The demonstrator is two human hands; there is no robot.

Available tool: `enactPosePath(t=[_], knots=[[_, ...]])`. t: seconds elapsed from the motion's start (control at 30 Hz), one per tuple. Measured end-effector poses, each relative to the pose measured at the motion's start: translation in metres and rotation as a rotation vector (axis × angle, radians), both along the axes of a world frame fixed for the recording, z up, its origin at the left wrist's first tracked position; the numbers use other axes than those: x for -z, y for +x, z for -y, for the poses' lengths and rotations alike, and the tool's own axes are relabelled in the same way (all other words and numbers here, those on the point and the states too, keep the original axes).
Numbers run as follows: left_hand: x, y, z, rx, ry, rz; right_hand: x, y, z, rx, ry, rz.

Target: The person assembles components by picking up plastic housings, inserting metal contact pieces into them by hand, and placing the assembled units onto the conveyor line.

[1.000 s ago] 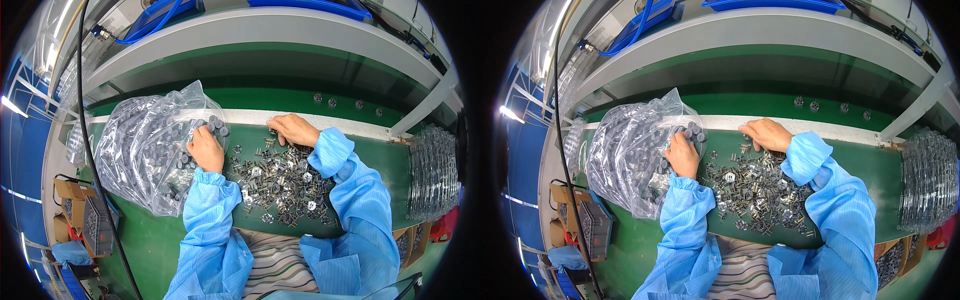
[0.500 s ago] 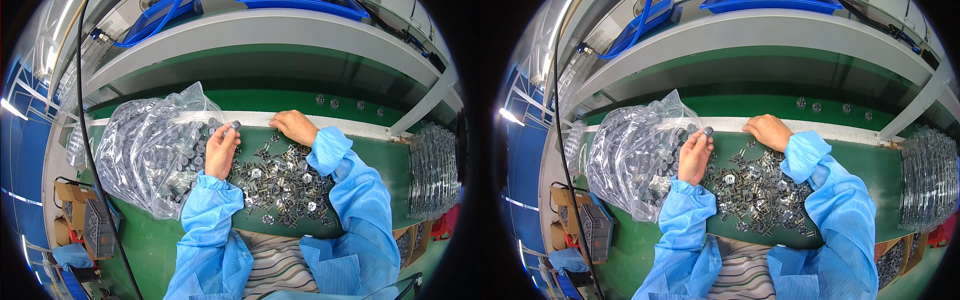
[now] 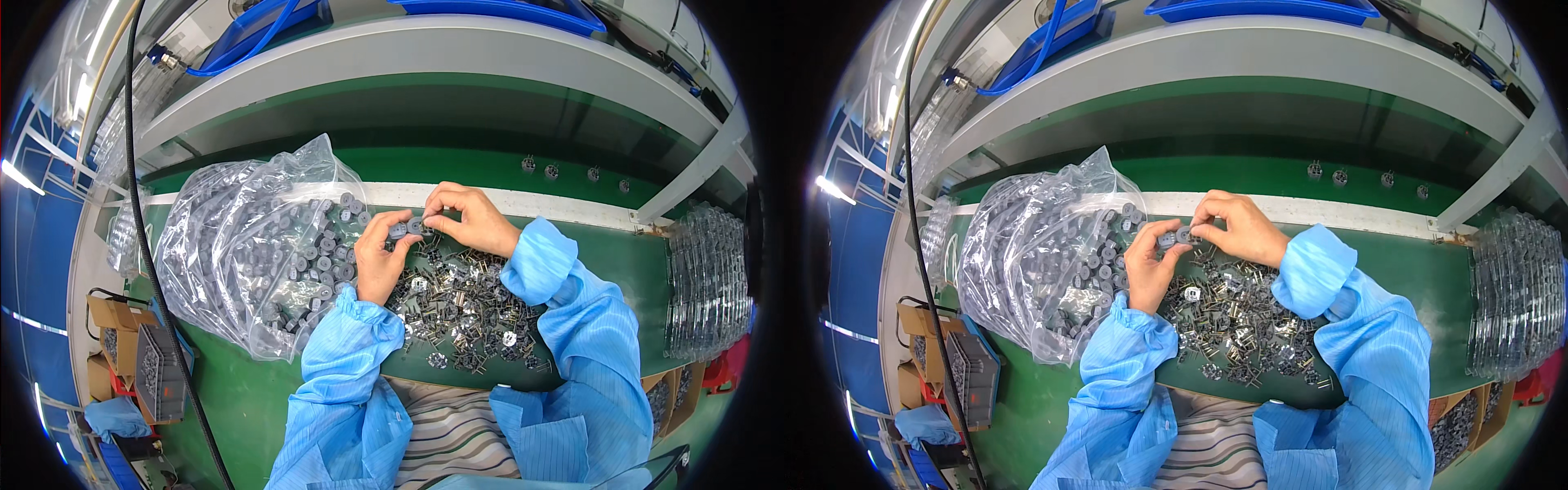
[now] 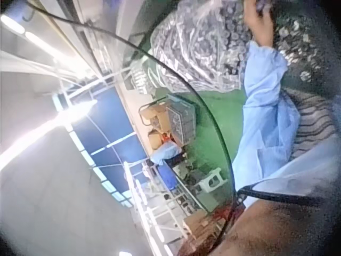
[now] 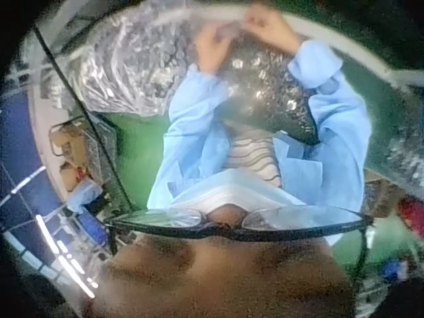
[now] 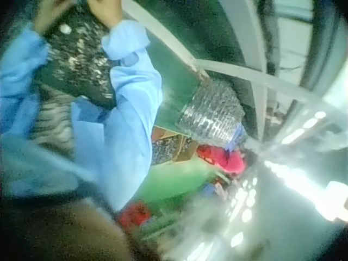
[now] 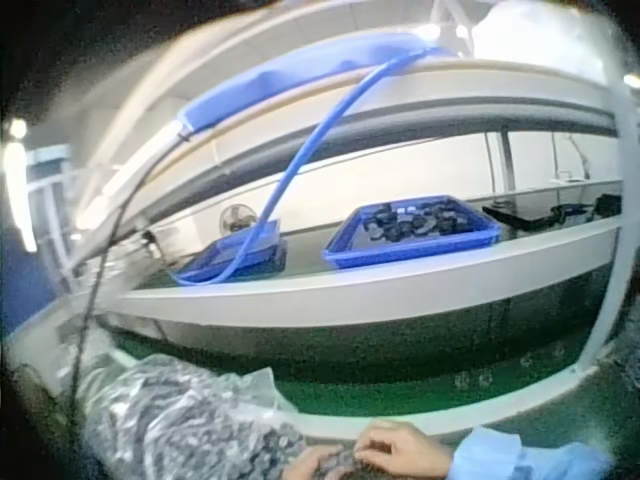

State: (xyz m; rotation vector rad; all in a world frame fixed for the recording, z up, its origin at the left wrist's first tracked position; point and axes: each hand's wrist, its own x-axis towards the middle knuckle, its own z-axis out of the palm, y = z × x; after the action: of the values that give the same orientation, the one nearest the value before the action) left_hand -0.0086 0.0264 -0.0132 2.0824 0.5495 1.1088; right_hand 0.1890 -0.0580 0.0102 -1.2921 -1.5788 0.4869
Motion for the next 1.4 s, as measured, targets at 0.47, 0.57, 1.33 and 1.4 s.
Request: enactPosePath(t=[0.47, 0.57, 1.33, 1.4], knots=[[-0.005, -0.005, 0.000, 0.432, -1.207, 0.191, -0.004, -0.018, 0.011, -0.062, 0.210, 0.269], [0.003, 0.003, 0.005, 0.355, -0.675, 0.112, 0.000, -0.014, 0.010, -0.020, 0.018, 0.114], [0.005, -0.001, 0.001, 0.204, -0.222, 0.004, 0.000, -0.014, 0.007, -0.008, 0.018, -0.065], [0.008, -0.001, 0.000, 0.215, -0.287, 0.007, -0.004, -0.021, 0.008, 0.099, 0.075, -0.024]])
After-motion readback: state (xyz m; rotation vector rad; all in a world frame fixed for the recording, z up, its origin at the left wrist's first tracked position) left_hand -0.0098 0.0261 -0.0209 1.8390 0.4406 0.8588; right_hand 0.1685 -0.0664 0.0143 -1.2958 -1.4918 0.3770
